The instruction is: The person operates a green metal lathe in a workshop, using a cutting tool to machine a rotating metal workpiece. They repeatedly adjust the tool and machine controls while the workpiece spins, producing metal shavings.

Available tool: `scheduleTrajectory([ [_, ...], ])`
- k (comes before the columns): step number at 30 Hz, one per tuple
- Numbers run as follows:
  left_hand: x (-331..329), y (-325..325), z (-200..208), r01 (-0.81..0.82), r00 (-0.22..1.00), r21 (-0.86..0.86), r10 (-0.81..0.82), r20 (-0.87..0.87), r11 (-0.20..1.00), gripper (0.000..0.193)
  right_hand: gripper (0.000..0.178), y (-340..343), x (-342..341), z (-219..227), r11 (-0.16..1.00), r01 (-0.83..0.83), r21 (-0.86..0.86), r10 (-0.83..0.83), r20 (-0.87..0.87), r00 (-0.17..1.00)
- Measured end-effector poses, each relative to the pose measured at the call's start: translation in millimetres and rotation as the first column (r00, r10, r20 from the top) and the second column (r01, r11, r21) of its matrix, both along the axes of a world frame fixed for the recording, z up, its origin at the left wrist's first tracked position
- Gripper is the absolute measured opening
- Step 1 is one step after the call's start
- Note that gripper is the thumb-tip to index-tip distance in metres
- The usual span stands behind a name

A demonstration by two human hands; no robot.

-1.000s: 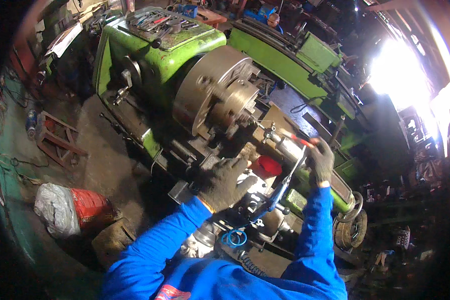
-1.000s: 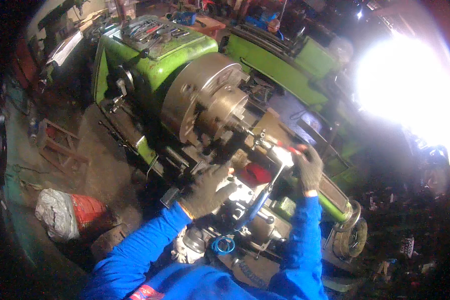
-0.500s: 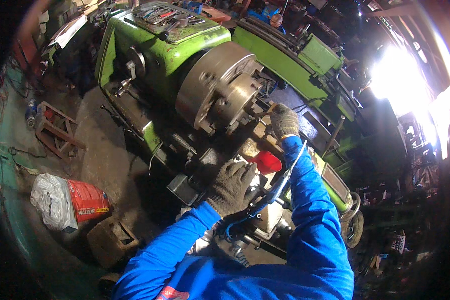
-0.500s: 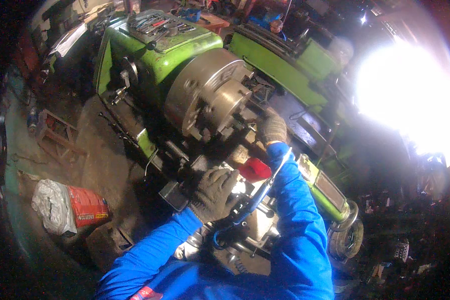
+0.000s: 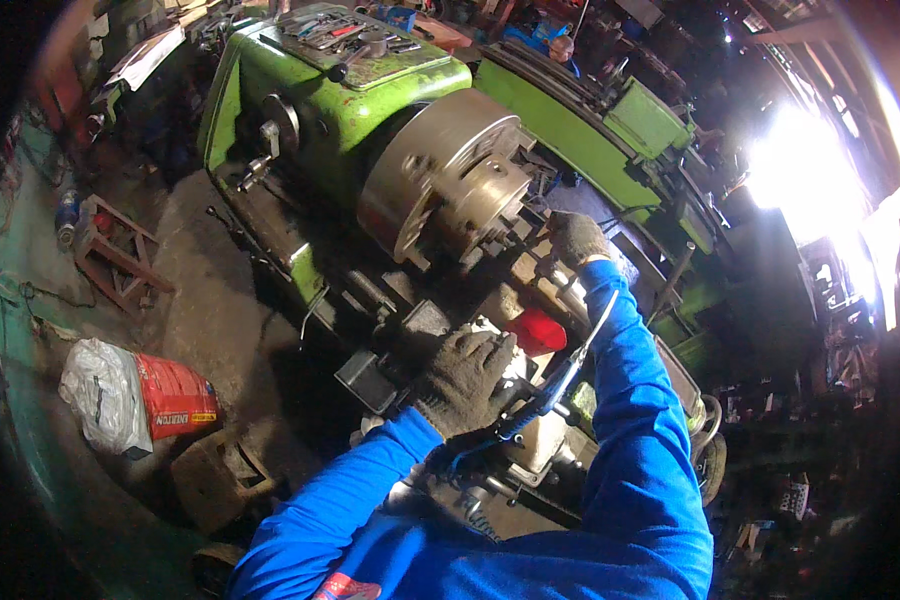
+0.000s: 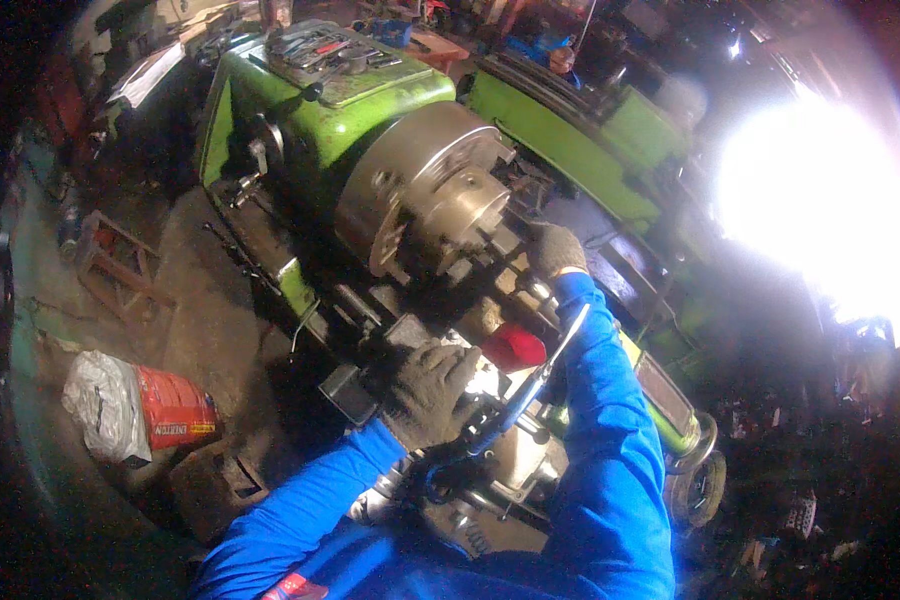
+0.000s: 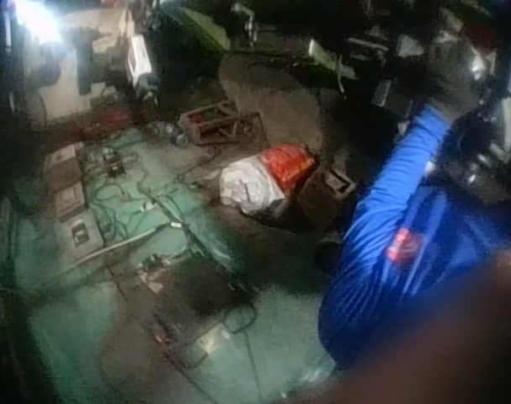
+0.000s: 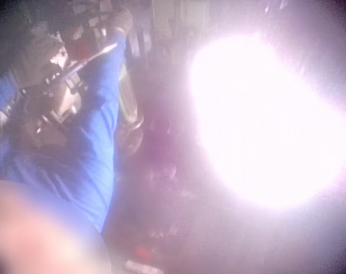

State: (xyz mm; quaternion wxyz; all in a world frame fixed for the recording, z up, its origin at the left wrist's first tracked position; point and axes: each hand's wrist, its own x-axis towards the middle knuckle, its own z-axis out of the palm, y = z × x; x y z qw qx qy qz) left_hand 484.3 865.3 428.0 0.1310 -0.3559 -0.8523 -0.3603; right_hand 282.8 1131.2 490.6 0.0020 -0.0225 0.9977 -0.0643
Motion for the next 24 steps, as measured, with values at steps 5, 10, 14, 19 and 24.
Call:
scheduleTrajectory([
  [5,0.4,3.9,-5.9,0.004,1.0,0.053,-0.003,-0.011,0.999,0.068,0.029,-0.4,-36.6,-25.4,0.996,0.085,-0.028,-0.087,-0.075,0.993],
  [10,0.5,1.0,-5.5,-0.024,0.999,0.074,0.026,-0.023,0.997,0.066,0.029,-22.9,-25.9,1.5,0.985,0.17,0.026,-0.168,-0.078,0.983],
  [14,0.4,4.4,-7.9,-0.016,1.0,0.077,0.017,-0.015,0.997,0.067,0.029,-21.8,-6.6,-10.4,0.973,0.221,0.061,-0.208,-0.17,0.963],
  [19,-1.0,0.2,-6.6,-0.01,0.997,0.132,0.02,-0.078,0.991,0.066,0.032,-37.6,16.8,-3.3,0.98,0.189,0.063,-0.178,-0.151,0.972],
  [24,7.0,-47.6,-20.3,-0.144,0.985,0.389,0.095,0.144,0.91,0.048,0.024,-46.6,34.5,-12.5,0.985,0.109,0.136,-0.088,-0.157,0.984],
])
